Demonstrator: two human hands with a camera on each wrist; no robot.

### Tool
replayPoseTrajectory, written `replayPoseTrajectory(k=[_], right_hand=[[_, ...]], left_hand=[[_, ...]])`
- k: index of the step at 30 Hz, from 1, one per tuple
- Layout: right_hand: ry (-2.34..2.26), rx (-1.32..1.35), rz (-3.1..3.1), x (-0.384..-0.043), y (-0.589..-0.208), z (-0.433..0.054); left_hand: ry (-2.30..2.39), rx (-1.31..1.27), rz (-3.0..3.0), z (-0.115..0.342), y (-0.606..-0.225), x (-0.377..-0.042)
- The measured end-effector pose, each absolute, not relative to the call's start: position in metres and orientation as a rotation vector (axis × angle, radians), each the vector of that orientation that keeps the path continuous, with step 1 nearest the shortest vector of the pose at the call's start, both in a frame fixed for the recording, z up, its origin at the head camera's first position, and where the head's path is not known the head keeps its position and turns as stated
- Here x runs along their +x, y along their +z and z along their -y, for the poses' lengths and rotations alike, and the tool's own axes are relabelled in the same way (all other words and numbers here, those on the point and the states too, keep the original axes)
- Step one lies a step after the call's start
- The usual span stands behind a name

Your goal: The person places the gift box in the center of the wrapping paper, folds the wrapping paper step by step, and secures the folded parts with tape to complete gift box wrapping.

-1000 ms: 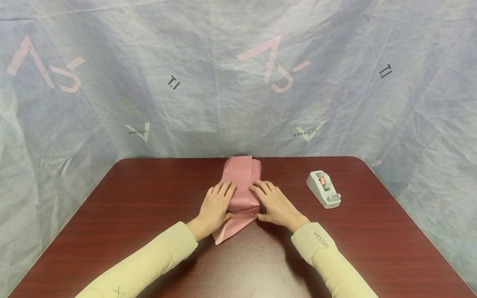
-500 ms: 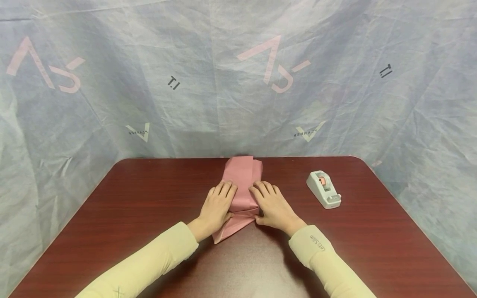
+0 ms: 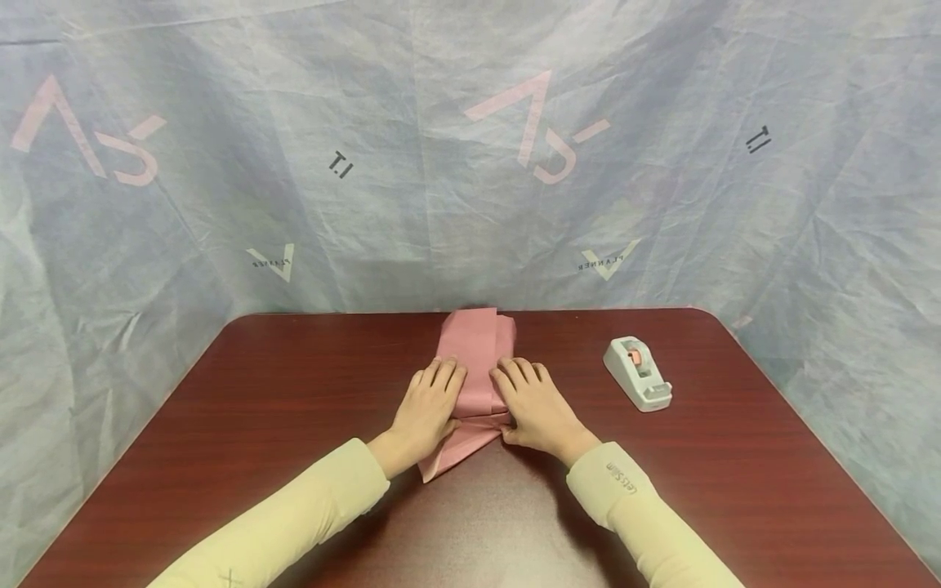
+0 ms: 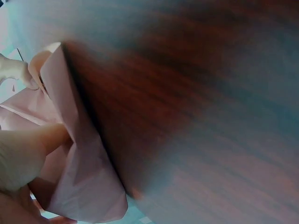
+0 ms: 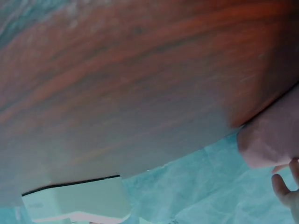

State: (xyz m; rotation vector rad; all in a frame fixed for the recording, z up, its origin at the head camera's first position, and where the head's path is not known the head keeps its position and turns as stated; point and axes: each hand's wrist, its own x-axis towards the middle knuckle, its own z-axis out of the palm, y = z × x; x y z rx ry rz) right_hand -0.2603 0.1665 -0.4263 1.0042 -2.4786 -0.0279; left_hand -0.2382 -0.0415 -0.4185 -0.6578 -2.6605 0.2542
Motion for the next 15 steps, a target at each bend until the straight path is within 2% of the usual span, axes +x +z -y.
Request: replayPoseTrajectory(k=[15], right_hand=[[-0.05, 0.978, 2.47, -0.2597, -0.4287, -0.1635]], left_hand=[[0.296, -0.669, 2.616, 0.0432, -0.4181, -0.2362]])
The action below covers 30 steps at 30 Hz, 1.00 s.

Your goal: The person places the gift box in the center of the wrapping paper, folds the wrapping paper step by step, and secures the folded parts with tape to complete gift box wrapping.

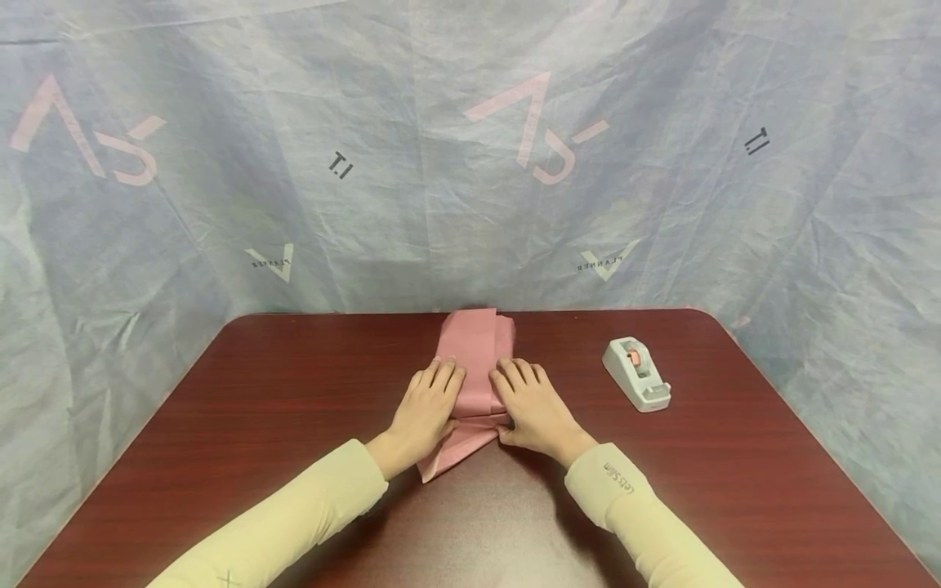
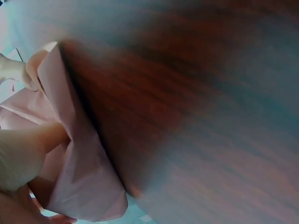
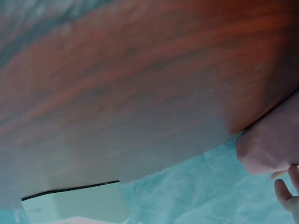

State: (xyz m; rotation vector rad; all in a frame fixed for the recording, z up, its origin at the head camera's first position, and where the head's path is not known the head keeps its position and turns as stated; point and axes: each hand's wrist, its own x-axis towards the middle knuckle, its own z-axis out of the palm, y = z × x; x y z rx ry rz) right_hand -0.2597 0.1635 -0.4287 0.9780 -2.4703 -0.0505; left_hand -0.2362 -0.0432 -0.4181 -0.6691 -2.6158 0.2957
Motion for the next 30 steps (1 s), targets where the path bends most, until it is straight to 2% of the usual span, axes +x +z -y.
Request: replayPoseTrajectory(k=[15, 30], right_hand=[[0.09, 1.017, 2.46, -0.2622, -0.4277, -0.1648], [0.046, 1.011, 2.512, -0.263, -0.424, -0.1639]], left_hand=[[0.242, -0.64, 2.741, 0.0387, -0.4149, -0.2352], [0.278, -0.59, 2.734, 0.0376, -0.4173, -0.2372]])
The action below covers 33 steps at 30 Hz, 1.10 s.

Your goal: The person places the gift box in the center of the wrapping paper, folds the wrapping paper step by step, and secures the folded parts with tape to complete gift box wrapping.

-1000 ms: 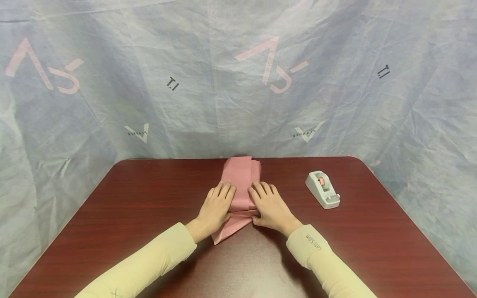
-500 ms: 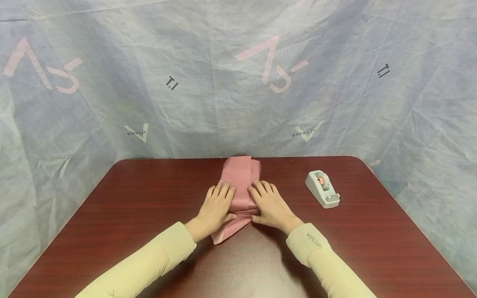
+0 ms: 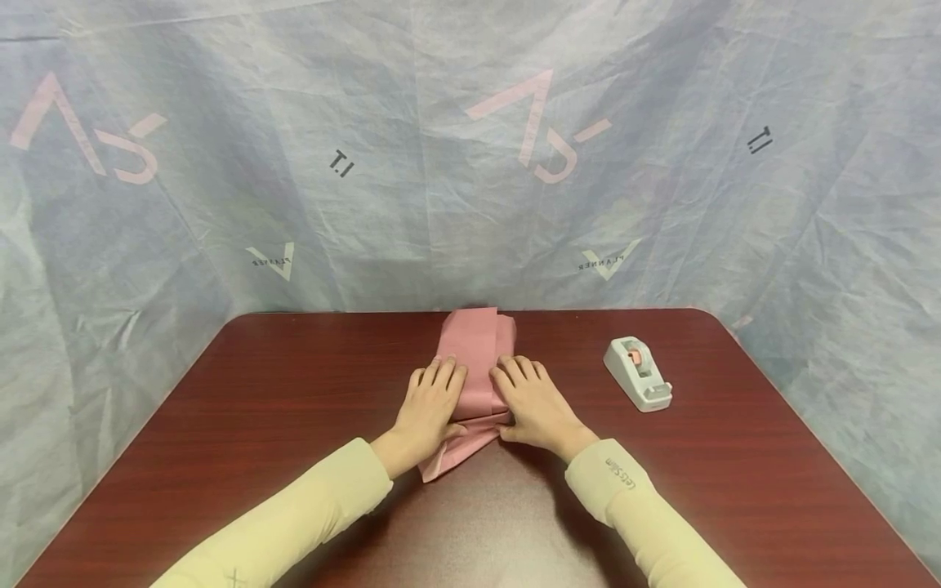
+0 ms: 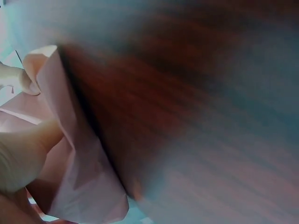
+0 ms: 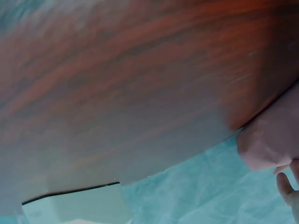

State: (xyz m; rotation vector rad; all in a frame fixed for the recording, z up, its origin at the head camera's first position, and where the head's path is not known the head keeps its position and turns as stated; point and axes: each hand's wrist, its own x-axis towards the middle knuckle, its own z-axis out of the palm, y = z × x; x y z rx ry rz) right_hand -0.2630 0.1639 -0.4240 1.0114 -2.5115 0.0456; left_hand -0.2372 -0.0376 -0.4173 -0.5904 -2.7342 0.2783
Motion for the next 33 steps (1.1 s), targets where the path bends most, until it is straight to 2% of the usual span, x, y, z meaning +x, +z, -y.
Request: replayPoseTrajectory(k=[13, 26, 33], right_hand=[[0.526, 1.113, 2.607, -0.267, -0.408, -0.175], [0.499, 1.095, 2.612, -0.266, -0.406, -0.175], [0.367, 1.117, 2.536, -0.264, -0.408, -0.171]], left_hand=[[0.053, -0.604, 2.769, 0.039, -0.416, -0.238], [0.019, -0.511, 2.808, 0.029, -0.419, -0.232], [-0.031, -0.56, 2.802, 0.032, -0.418, -0.233]])
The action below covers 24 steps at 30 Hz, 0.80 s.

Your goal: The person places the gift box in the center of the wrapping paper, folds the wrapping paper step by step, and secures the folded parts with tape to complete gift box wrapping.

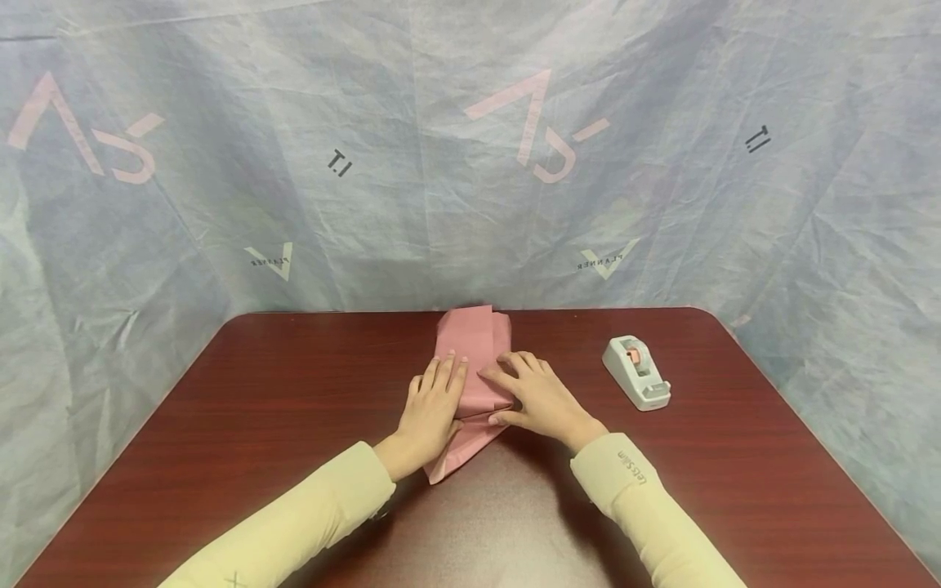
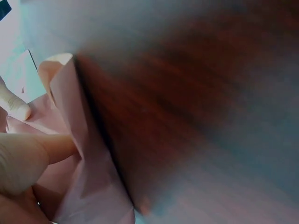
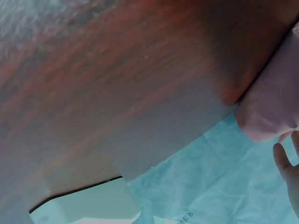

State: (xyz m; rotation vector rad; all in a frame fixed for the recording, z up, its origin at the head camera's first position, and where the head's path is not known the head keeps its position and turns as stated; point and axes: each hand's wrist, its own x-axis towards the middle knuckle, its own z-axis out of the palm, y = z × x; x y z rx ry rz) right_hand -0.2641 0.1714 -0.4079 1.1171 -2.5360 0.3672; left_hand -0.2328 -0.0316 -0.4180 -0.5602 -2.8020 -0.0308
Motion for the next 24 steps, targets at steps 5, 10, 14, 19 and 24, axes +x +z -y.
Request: replayPoseTrajectory(k=[5, 10, 14, 19, 24], right_hand=[[0.321, 1.102, 2.497, -0.264, -0.413, -0.172], [0.31, 1.089, 2.493, -0.263, -0.414, -0.17], [0.319, 1.085, 2.505, -0.262, -0.413, -0.17], [0.338, 1.086, 2.507, -0.262, -0.413, -0.169], [0.352, 1.087, 2.51, -0.262, -0.413, -0.169]], left_hand=[[-0.1, -0.612, 2.846, 0.037, -0.416, -0.234], [-0.27, -0.701, 2.838, 0.048, -0.412, -0.235], [-0.4, -0.781, 2.85, 0.057, -0.408, -0.237], [-0.379, -0.921, 2.771, 0.071, -0.403, -0.238], [-0.28, -1.013, 2.649, 0.087, -0.4, -0.238]])
